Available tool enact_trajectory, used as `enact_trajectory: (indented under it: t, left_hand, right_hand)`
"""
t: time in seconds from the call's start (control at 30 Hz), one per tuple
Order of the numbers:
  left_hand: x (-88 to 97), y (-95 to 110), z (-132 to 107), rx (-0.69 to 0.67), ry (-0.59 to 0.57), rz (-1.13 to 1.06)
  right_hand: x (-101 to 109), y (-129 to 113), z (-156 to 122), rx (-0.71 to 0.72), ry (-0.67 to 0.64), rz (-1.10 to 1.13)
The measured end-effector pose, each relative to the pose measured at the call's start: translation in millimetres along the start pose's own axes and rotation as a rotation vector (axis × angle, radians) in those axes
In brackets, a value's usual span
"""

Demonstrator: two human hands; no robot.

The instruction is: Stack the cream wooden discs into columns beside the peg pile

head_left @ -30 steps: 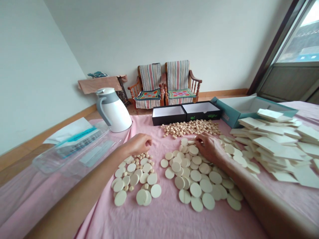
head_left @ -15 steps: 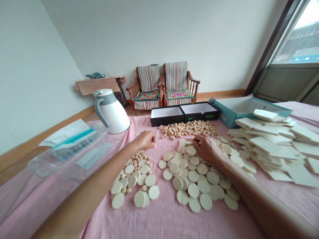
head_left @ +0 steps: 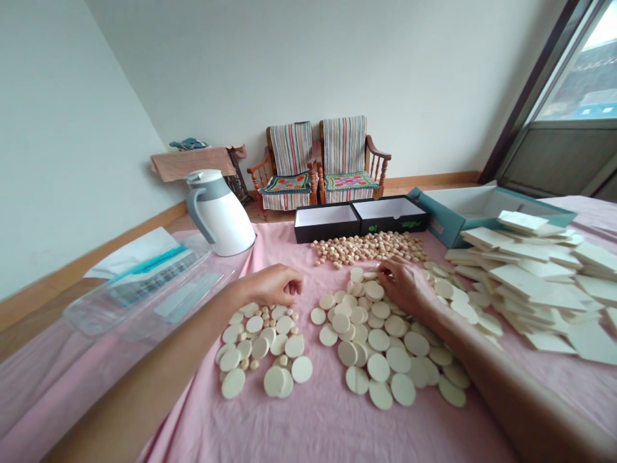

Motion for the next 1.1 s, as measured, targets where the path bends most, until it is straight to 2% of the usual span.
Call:
enact_trajectory:
  t: [0.17, 0.33, 0.4, 0.53, 0.57, 0.63, 0.77, 0.87, 1.0, 1.1]
  left_hand:
    - [-14.6, 5, -8, -0.042, -0.041, 0.095]
    - [-20.0, -1, 9, -0.049, 0.006, 0.155]
    - [-5.8, -3, 24, -0.013, 0.16, 0.148]
    - [45.0, -6, 40, 0.085, 0.682, 0.075]
    - [52.3, -7, 39, 0.101, 0.756, 0.056]
    - [58.8, -10, 35, 0.115, 0.813, 0.034]
    - [53.1, -13, 11, 0.119, 0.73, 0.017]
    - [43.3, -6, -16, 0.118, 0.603, -0.026]
    - [21.5, 35, -50, -0.065, 0.346, -0.076]
    - [2.7, 64, -74, -0.154, 0.221, -0.043]
  right_hand:
    - [1, 0, 0, -0.005, -0.003, -0.017]
    - [1, -2, 0, -0.005, -0.004, -0.019]
    - [2, -2, 0, -0.011, -0.006, -0.019]
    - [2, -2, 0, -0.024, -0.013, 0.003]
    - [2, -2, 0, -0.025, -0.013, 0.006]
    - [2, -2, 0, -0.026, -0.009, 0.007]
    - [2, -2, 0, -0.012, 0.0, -0.007]
    - [2, -2, 0, 0.005, 0.006, -0.015]
    - [0, 0, 0, 0.012, 0.004, -0.031]
    - [1, 1, -1, 0.004, 0.003, -0.037]
Point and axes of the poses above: each hand's wrist, its own z-axis towards the middle knuckle, its own x-axis out of the back of the hand, y = z × x, the point moved 9 cm from there along z, towards the middle knuckle, and after that the axes turned 10 degrees about y, right-handed, at the moved point
